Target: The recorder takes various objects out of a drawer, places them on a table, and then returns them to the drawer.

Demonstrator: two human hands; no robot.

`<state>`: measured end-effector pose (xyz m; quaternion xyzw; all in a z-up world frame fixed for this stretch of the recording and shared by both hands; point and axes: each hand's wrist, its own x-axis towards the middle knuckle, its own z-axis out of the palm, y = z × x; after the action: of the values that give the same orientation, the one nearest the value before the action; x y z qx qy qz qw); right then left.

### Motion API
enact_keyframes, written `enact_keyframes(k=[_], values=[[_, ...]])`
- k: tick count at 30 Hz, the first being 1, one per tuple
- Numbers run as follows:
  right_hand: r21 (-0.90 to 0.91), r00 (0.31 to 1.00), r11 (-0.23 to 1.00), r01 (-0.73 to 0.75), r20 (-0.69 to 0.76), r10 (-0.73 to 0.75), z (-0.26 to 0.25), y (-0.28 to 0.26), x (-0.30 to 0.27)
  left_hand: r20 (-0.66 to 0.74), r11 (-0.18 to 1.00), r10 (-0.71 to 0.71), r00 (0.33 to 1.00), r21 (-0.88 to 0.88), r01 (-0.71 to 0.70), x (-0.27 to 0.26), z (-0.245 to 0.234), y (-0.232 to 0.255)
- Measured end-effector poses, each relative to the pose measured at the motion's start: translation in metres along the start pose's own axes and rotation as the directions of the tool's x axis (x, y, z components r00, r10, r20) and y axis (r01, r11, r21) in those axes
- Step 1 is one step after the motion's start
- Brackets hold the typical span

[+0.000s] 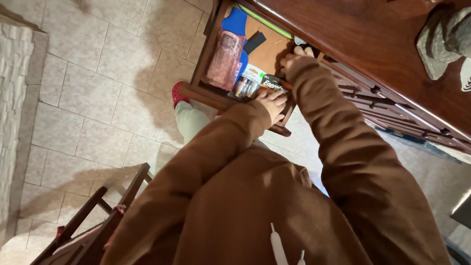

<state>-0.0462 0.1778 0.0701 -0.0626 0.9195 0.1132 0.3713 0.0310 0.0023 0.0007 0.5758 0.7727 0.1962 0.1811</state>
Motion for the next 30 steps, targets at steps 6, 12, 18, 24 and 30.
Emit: enact_keyframes(k=[6,12,18,24,30], values=[[0.273,0.973,0.96,0.067,-0.232,-0.002,0.048,0.04,0.03,0.196,0.996,-0.041,0.98,0.082,0.025,-0.004,-0.013,0.005],[0.493,0.958,0.864,0.098,-0.28,0.051,0.01,0.037,-0.001,0.329,0.98,-0.2,0.923,0.052,0.194,0.004,-0.011,0.013],[0.235,0.997,0.971,0.044,-0.066,-0.029,-0.049,0.01,-0.043,0.164,0.985,-0.172,0.971,0.058,0.165,0.007,-0.004,0.014],[0.152,0.999,0.988,-0.036,0.006,0.036,-0.029,0.008,-0.031,0.4,0.986,-0.137,0.906,0.14,0.087,0.013,-0.09,0.016],[0.181,0.994,0.978,-0.106,0.015,0.105,-0.03,0.003,-0.028,0.271,0.901,-0.385,0.882,0.319,0.295,0.051,0.001,0.007]])
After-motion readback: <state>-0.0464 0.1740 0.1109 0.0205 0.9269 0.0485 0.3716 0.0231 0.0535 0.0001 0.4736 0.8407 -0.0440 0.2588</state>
